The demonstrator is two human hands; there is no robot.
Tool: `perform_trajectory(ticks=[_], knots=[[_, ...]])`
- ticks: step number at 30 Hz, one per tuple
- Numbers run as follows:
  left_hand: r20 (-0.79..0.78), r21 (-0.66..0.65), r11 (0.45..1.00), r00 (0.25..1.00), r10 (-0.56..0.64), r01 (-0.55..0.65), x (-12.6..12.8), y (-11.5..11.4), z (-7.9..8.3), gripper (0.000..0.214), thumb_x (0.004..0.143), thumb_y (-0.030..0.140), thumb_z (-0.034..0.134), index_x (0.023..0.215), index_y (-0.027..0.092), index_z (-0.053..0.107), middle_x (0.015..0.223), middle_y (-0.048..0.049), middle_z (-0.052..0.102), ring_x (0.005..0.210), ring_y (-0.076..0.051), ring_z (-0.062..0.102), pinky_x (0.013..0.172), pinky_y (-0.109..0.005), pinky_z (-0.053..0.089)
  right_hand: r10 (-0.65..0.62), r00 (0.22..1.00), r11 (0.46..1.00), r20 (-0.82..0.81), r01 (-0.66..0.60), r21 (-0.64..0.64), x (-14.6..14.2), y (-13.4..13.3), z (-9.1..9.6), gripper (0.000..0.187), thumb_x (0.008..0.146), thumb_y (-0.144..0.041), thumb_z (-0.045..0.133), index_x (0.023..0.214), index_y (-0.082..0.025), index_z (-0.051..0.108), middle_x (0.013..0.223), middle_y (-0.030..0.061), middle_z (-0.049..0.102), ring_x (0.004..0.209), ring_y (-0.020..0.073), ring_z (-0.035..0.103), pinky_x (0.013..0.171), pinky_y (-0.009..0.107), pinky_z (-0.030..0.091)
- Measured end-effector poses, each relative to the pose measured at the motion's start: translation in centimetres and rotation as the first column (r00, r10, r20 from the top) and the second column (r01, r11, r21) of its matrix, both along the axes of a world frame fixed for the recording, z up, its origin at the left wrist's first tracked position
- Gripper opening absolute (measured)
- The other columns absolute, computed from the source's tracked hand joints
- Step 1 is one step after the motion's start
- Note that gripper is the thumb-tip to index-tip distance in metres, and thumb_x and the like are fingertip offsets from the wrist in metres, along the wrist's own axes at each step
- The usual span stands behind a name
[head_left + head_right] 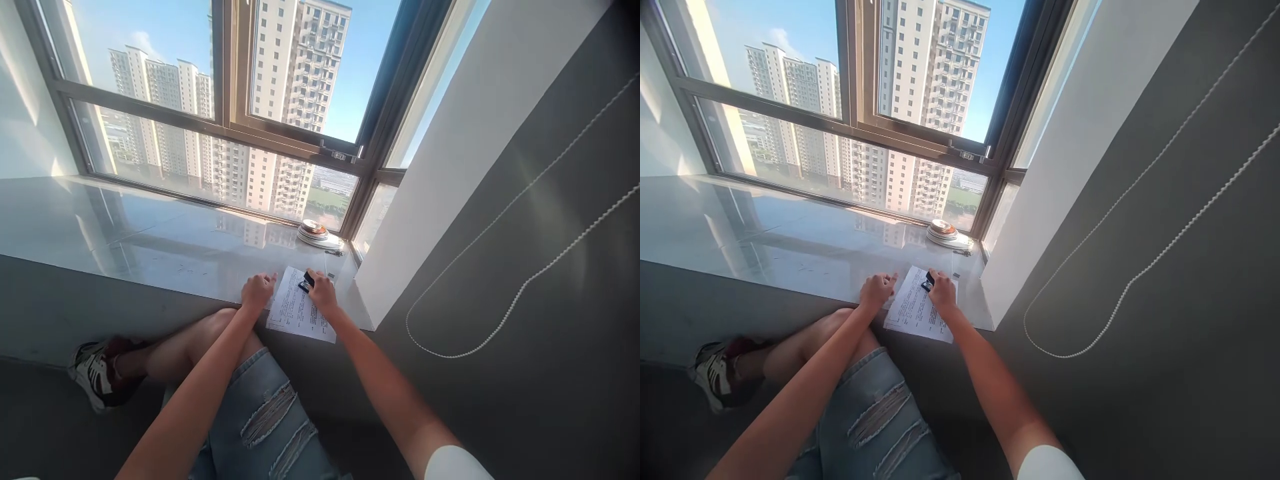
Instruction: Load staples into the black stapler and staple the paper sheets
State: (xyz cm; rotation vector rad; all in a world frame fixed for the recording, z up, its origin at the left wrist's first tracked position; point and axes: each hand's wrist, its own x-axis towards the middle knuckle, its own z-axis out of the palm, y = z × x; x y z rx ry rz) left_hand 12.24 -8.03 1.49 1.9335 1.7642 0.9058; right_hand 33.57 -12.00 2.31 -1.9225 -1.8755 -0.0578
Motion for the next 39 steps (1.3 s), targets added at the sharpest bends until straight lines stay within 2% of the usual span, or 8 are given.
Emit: perform_trajectory(ticks=[8,13,17,20,25,30,33,39], knots=[[0.110,-0.073,0.997,0.994,0.005,0.003,0.0,0.2,-0.1,0.061,0.104,0.055,0.020,0.089,0.020,0.069,0.071,-0.0093,0.072,0.082,-0.025,0.068,0.075,-0.033,0.045,-0.002,0.988,1.000,-0.157,0.003,0.008,5.4,-0.5,0.7,0.063,0.093,-0.033,0.062,0.154,-0.025,0.046,0.129,0.0096,0.066,0.123,0.0285,0.059,0.102,0.037,0.048],[0.264,-0.075,0.997,0.964,0.034,-0.014,-0.3,0.6,-0.8,0.060,0.105,0.053,0.017,0.092,0.021,0.066,0.070,-0.0065,0.072,0.061,-0.019,0.065,0.065,-0.031,0.044,-0.094,0.942,0.980,-0.323,0.146,0.139,10.0,1.7,1.0,0.051,0.102,-0.036,0.033,0.144,-0.019,0.057,0.133,0.0116,0.066,0.124,0.0248,0.061,0.109,0.040,0.046],[0.349,-0.082,0.996,0.936,0.046,-0.018,-0.4,0.7,-0.9,0.058,0.105,0.052,0.018,0.092,0.020,0.065,0.070,-0.0043,0.072,0.047,-0.016,0.059,0.059,-0.031,0.043,0.035,0.985,0.993,-0.167,-0.054,-0.107,11.7,3.2,-0.8,0.047,0.096,-0.029,0.044,0.139,-0.021,0.062,0.149,0.0094,0.056,0.141,0.0239,0.049,0.118,0.041,0.037],[0.379,-0.066,0.998,0.925,0.038,-0.014,-0.4,0.7,-1.1,0.054,0.105,0.050,0.022,0.088,0.021,0.063,0.066,-0.0028,0.070,0.046,-0.016,0.057,0.056,-0.031,0.042,0.168,0.986,0.945,0.019,-0.156,-0.287,11.2,4.1,-2.0,0.056,0.100,-0.028,0.040,0.155,-0.015,0.044,0.165,0.0117,0.030,0.155,0.0229,0.023,0.125,0.040,0.025],[0.402,0.144,0.984,0.915,0.040,-0.106,0.1,0.0,-0.8,0.048,0.105,0.043,0.028,0.078,0.021,0.059,0.059,-0.0020,0.064,0.051,-0.016,0.057,0.059,-0.029,0.040,0.203,0.973,0.927,0.110,-0.155,-0.341,7.3,7.3,-2.2,0.065,0.102,-0.025,0.035,0.163,-0.008,0.021,0.167,0.0174,0.020,0.157,0.0259,0.016,0.127,0.042,0.016],[0.393,0.598,0.787,0.912,-0.121,-0.153,-0.1,-2.3,-0.1,0.044,0.106,0.038,0.031,0.076,0.020,0.056,0.063,-0.0020,0.060,0.056,-0.013,0.055,0.062,-0.026,0.040,0.281,0.950,0.911,0.135,-0.220,-0.350,0.0,13.2,-2.0,0.059,0.103,-0.021,0.032,0.161,-0.008,0.026,0.168,0.0172,0.017,0.157,0.0255,0.012,0.127,0.045,0.012],[0.400,0.675,0.723,0.896,-0.190,-0.148,-0.4,-3.0,0.2,0.043,0.107,0.036,0.032,0.075,0.020,0.055,0.062,-0.0008,0.057,0.053,-0.012,0.051,0.061,-0.025,0.040,0.341,0.929,0.895,0.143,-0.274,-0.350,-4.8,16.7,-2.4,0.057,0.105,-0.021,0.030,0.161,-0.010,0.026,0.169,0.0172,0.014,0.158,0.0252,0.008,0.127,0.049,0.011],[0.373,0.708,0.697,0.898,-0.232,-0.114,-0.3,-3.0,0.5,0.039,0.106,0.031,0.035,0.073,0.020,0.055,0.061,0.0000,0.055,0.052,-0.011,0.049,0.058,-0.025,0.038,0.424,0.893,0.868,0.149,-0.354,-0.349,-13.0,20.4,-2.6,0.053,0.106,-0.017,0.020,0.159,-0.011,0.028,0.169,0.0163,0.012,0.158,0.0262,0.006,0.122,0.064,0.006]])
